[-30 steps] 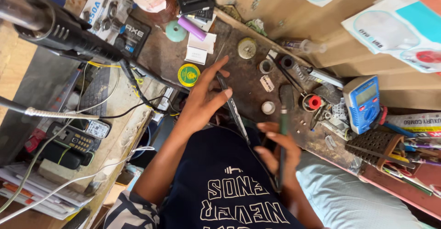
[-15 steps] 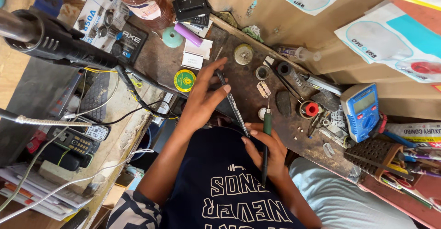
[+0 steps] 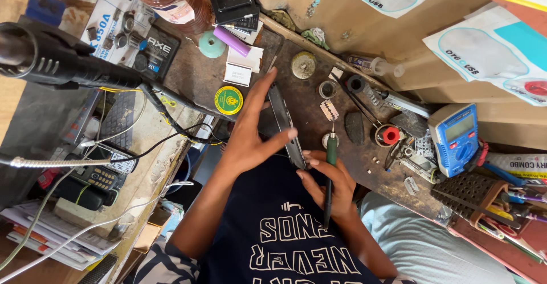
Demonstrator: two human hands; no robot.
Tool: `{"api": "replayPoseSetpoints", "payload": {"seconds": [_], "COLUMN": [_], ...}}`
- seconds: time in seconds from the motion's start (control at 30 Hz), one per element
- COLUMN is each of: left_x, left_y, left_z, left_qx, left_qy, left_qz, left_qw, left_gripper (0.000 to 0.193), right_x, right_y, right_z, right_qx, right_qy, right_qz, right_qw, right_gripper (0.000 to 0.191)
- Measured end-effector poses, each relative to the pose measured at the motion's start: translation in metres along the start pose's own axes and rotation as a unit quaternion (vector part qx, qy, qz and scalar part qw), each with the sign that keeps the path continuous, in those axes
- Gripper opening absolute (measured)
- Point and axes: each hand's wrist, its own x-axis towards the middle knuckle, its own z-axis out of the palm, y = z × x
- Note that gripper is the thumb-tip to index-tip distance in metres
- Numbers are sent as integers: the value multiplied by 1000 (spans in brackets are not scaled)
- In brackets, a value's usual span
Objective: The person applies adhesive to the edge of a disassembled smartphone and then uses a soldering iron to work on the device's internal components. They hold the phone with one hand while manipulating the soldering iron with the other, focusing on specific areas along the frame.
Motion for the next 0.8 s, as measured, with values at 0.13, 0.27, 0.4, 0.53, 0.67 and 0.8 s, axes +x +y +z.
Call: {"api": "replayPoseSetpoints", "payload": {"seconds": [0.13, 0.27, 0.4, 0.53, 0.67, 0.8], "left_x": [-4, -6, -7, -8, -8, -7], "left_y": [-1, -8, -13, -17, -17, -16], "left_z": [-5, -5, -6, -6, -6, -7], "left_qx": [8, 23, 18, 18, 15, 27], "left_qy": [-56, -70, -62, -61, -61, -54], "left_qz": [40, 56, 52, 53, 55, 61], "left_qw": [998, 996, 997, 997, 997, 996], "left_gripper": [113, 111, 107, 105, 105, 106], "right_x": [-1, -2, -1, -1, -4, -7], "right_y": [3, 3, 1, 1, 5, 11], "right_z": [0, 2, 4, 5, -1, -12], "right_qx": [8, -5, -1, 2, 22, 148], "right_qy": [-9, -14, -21, -28, -36, 72], "right_qz": [6, -1, -8, -4, -8, 59], "right_qw": [1000, 1000, 1000, 1000, 999, 985], "right_gripper": [49, 52, 54, 55, 54, 29]}}
